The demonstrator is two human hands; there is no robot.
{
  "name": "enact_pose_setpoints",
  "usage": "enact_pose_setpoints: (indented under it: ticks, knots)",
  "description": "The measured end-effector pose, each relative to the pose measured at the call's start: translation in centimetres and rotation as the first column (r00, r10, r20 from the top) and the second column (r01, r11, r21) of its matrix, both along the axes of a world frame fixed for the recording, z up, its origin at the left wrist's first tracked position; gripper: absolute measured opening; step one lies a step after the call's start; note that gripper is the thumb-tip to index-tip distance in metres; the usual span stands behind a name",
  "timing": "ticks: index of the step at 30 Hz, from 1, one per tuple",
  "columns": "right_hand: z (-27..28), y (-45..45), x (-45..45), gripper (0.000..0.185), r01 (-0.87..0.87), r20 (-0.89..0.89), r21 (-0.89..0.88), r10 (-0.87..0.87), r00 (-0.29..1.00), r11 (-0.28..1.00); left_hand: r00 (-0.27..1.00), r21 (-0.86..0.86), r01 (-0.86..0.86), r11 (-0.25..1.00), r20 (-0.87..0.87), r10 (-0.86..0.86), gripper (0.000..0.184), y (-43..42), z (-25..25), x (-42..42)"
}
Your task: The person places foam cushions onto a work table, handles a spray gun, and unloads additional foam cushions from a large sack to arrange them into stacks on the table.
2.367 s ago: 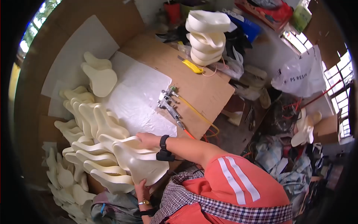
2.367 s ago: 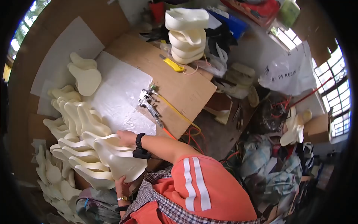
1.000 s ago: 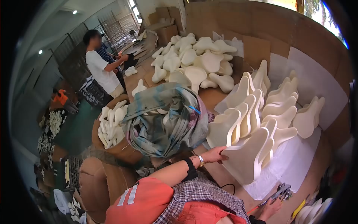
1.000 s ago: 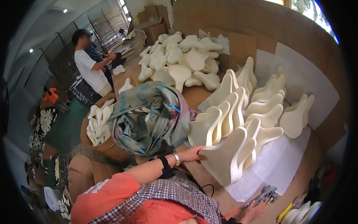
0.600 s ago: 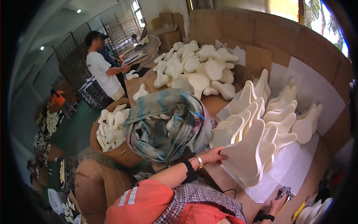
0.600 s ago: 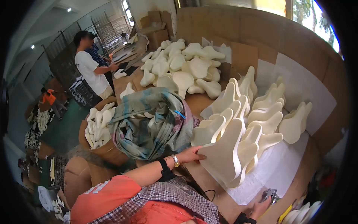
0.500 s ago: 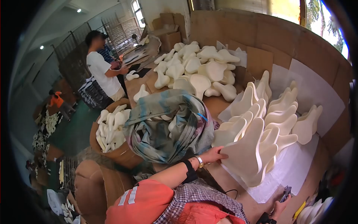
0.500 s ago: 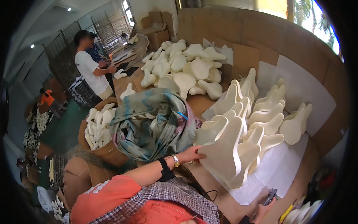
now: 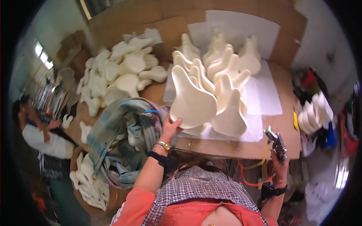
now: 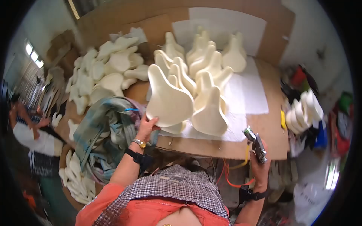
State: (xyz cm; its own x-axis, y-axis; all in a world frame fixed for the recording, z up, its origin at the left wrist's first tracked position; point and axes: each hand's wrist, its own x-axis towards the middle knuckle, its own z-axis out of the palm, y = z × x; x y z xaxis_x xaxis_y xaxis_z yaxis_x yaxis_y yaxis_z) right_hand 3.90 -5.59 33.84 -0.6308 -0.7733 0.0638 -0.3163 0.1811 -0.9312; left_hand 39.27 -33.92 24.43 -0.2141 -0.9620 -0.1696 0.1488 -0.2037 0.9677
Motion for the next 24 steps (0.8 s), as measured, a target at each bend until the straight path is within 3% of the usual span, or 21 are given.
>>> enact_pose_setpoints:
  ticks: [2,4,5,7,9,11,13,16,17,19,20,21,23,24]
  knots:
    - [2.7,2.0,3.2,0.046,0.067,0.078,-0.014,-0.066,0.995,0.998,0.998,0.003,0.044,0.999,-0.038,-0.044,0.046,0.1,0.5,-0.6]
    - [4.9,3.2,6.3,0.052,-0.035,0.114,-0.117,0.048,0.992,0.993,0.994,0.037,0.103,0.994,-0.048,-0.101,0.047,0.3,0.5,-1.2]
    - [5.3,3.5,7.6,0.054,-0.111,-0.064,-0.176,0.101,0.993,0.978,0.992,0.063,0.121,0.991,-0.053,-0.118,0.048,0.3,0.5,-1.5]
    - [5.9,4.0,10.3,0.056,-0.115,-0.087,-0.146,0.104,0.991,0.983,0.987,0.082,0.155,0.985,-0.057,-0.150,0.056,0.5,-0.4,-2.0]
    - [6.0,4.4,12.0,0.058,-0.128,-0.008,-0.186,0.128,0.992,0.974,0.981,0.122,0.193,0.973,-0.002,-0.195,0.066,0.7,-0.7,-2.0]
    - [6.7,5.0,13.4,0.060,-0.213,0.245,-0.220,0.265,0.932,0.952,0.979,0.113,0.203,0.973,0.008,-0.205,0.072,0.6,-0.9,-2.2]
    - [7.5,5.1,14.2,0.060,-0.244,0.252,-0.213,0.294,0.922,0.946,0.977,0.088,0.206,0.975,0.041,-0.210,0.072,0.5,-0.6,-2.4]
    - [7.4,4.9,13.8,0.054,-0.338,0.190,0.046,0.324,0.927,0.940,0.988,0.067,0.147,0.987,0.041,-0.150,0.070,0.7,-0.5,-3.2]
    - [7.7,4.4,13.9,0.054,-0.336,0.185,0.042,0.323,0.928,0.941,0.988,0.061,0.149,0.987,0.037,-0.152,0.070,0.6,-0.8,-3.5]
    - [7.9,3.5,13.9,0.052,-0.369,-0.008,0.009,0.369,0.929,0.929,0.969,-0.037,0.178,0.983,0.179,-0.169,0.068,0.4,-1.9,-3.8]
    - [7.7,3.2,13.7,0.060,-0.333,0.082,-0.044,0.335,0.939,0.942,0.968,-0.039,0.179,0.983,0.185,-0.169,0.068,0.2,-2.5,-3.8]
    - [7.9,2.9,13.8,0.060,-0.333,0.089,-0.050,0.336,0.938,0.942,0.975,-0.001,0.155,0.988,0.160,-0.153,0.068,0.2,-2.7,-3.7]
    - [8.7,2.4,14.1,0.054,-0.215,0.306,-0.265,0.293,0.906,0.940,0.981,0.037,0.126,0.991,0.142,-0.130,0.067,0.2,-3.0,-3.1]
    - [8.8,2.3,14.0,0.056,-0.184,0.314,-0.289,0.275,0.909,0.939,0.975,0.034,0.160,0.986,0.150,-0.164,0.069,0.2,-3.0,-3.0]
